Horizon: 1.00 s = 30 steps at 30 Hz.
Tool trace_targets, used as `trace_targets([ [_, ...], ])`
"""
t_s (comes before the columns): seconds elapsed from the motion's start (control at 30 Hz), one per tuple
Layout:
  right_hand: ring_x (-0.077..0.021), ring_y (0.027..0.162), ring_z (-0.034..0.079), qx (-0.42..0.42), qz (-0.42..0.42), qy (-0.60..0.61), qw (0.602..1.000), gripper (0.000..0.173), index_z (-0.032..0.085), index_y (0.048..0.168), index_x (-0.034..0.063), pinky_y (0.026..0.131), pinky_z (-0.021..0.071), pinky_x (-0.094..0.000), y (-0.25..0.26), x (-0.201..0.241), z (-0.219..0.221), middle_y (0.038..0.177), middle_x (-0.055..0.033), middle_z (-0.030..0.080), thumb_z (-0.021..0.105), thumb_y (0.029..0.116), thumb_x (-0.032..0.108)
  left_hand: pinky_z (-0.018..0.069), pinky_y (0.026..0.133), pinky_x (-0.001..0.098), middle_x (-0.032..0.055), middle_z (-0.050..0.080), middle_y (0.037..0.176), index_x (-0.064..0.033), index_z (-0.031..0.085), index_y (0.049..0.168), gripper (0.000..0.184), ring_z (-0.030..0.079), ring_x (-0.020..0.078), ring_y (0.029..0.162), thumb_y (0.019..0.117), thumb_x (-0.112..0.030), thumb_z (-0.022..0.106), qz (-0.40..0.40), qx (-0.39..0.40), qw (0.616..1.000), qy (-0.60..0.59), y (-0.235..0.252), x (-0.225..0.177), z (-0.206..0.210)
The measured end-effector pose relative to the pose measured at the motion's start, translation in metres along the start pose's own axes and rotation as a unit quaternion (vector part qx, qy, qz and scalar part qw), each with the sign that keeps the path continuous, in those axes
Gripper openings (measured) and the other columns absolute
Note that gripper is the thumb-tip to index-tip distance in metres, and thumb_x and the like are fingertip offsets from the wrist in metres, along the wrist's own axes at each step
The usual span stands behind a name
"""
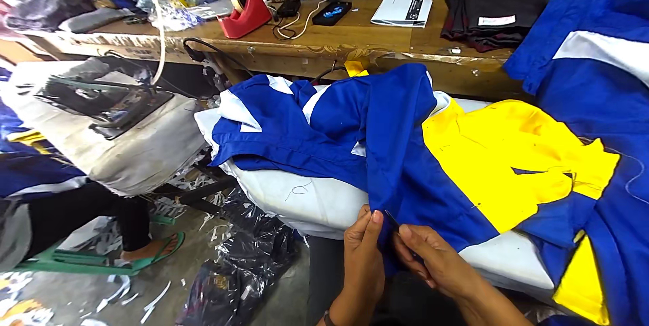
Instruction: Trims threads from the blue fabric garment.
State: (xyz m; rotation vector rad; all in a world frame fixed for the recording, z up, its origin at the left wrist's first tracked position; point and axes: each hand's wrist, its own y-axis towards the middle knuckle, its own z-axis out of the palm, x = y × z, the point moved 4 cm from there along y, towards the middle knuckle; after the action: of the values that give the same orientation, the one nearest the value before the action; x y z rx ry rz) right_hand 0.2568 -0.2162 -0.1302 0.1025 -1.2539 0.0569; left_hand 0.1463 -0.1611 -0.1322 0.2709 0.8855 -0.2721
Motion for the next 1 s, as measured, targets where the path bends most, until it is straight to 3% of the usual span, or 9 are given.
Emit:
trace_targets([
  [0.1,0.0068,0.052,0.042,-0.020,-0.043,-0.194,0.980,0.047,0.060,0.089,0.0180,0.047,0.0349,-0.0109,-0.007,0.022,-0.020,0.064,0.0130,0.045,0.037,0.1078,0.055,0.0578,0.087,0.0288,0.0043,0.072,0.096,-0.0017,0.073,0.097,0.026,0.069,0.0095,0.091,0.1049,-0.011,0.050,-0.003,-0.017,0.999,0.028,0.006,-0.009,-0.005],
  [0.2,0.0066,0.058,0.042,-0.133,-0.119,-0.339,0.924,0.041,0.065,0.106,0.0127,0.052,0.0363,-0.0120,0.004,0.045,-0.026,0.071,0.0127,0.047,0.045,0.1073,0.049,0.0590,0.077,0.0259,0.0043,0.073,0.084,-0.0008,0.073,0.093,0.023,0.070,0.0079,0.079,0.1025,-0.006,0.052,-0.018,-0.010,0.999,0.047,0.010,-0.014,-0.005],
  [0.33,0.0080,0.054,0.040,-0.155,-0.126,-0.266,0.943,0.014,0.059,0.089,0.0136,0.051,0.0329,-0.0091,0.029,0.052,-0.017,0.064,0.0147,0.044,0.064,0.0984,0.023,0.0577,0.071,0.0231,0.0025,0.072,0.080,-0.0013,0.073,0.091,0.015,0.067,0.0058,0.073,0.0975,-0.004,0.059,-0.020,0.027,0.996,0.084,0.017,-0.020,-0.002],
  [0.5,0.0061,0.050,0.043,-0.105,-0.104,-0.061,0.987,0.020,0.055,0.082,0.0196,0.048,0.0373,-0.0105,0.036,0.045,-0.017,0.063,0.0150,0.050,0.067,0.0946,0.010,0.0576,0.077,0.0230,0.0003,0.072,0.085,-0.0016,0.072,0.092,0.012,0.068,0.0047,0.080,0.0974,-0.003,0.062,0.019,0.071,0.989,0.132,0.022,-0.030,-0.003],
  [0.6,0.0038,0.046,0.047,-0.073,-0.081,0.045,0.993,0.021,0.058,0.083,0.0192,0.046,0.0418,-0.0130,0.036,0.038,-0.018,0.058,0.0130,0.053,0.066,0.0943,0.004,0.0580,0.081,0.0257,0.0024,0.072,0.085,-0.0033,0.071,0.089,0.016,0.069,0.0069,0.082,0.0988,-0.002,0.058,-0.053,0.078,0.994,0.059,0.023,-0.026,-0.003],
  [0.7,0.0078,0.050,0.046,-0.059,-0.095,-0.129,0.985,0.014,0.058,0.087,0.0183,0.048,0.0403,-0.0096,0.032,0.049,-0.028,0.062,0.0160,0.052,0.068,0.0964,0.014,0.0574,0.076,0.0233,0.0008,0.072,0.082,-0.0049,0.073,0.088,0.015,0.068,0.0052,0.077,0.0971,-0.005,0.062,-0.064,0.094,0.992,0.054,0.025,-0.025,-0.004],
  [0.73,0.0081,0.056,0.044,-0.057,-0.121,-0.259,0.956,0.013,0.061,0.090,0.0164,0.052,0.0376,-0.0104,0.029,0.057,-0.033,0.066,0.0154,0.050,0.068,0.0975,0.025,0.0563,0.073,0.0217,-0.0001,0.072,0.081,-0.0049,0.073,0.088,0.013,0.067,0.0041,0.076,0.0965,-0.006,0.064,-0.051,0.101,0.991,0.075,0.026,-0.027,-0.004],
  [0.83,-0.0045,0.068,0.058,-0.055,-0.190,-0.575,0.794,0.052,0.066,0.100,0.0169,0.058,0.0457,-0.0299,0.015,0.096,-0.035,0.074,0.0070,0.059,0.049,0.0980,0.067,0.0549,0.071,0.0197,-0.0020,0.070,0.079,-0.0045,0.073,0.087,0.013,0.065,0.0021,0.074,0.0965,-0.006,0.064,-0.019,0.124,0.984,0.126,0.027,-0.040,0.002],
  [1.0,-0.0100,0.058,0.055,0.024,-0.276,-0.764,0.583,0.045,0.072,0.083,0.0184,0.047,0.0369,-0.0288,0.003,0.154,-0.016,0.066,0.0067,0.055,0.048,0.0989,0.052,0.0512,0.067,0.0175,-0.0056,0.066,0.074,-0.0058,0.071,0.082,0.015,0.061,-0.0001,0.070,0.0949,-0.005,0.064,0.015,0.154,0.967,0.201,0.029,-0.047,0.013],
])
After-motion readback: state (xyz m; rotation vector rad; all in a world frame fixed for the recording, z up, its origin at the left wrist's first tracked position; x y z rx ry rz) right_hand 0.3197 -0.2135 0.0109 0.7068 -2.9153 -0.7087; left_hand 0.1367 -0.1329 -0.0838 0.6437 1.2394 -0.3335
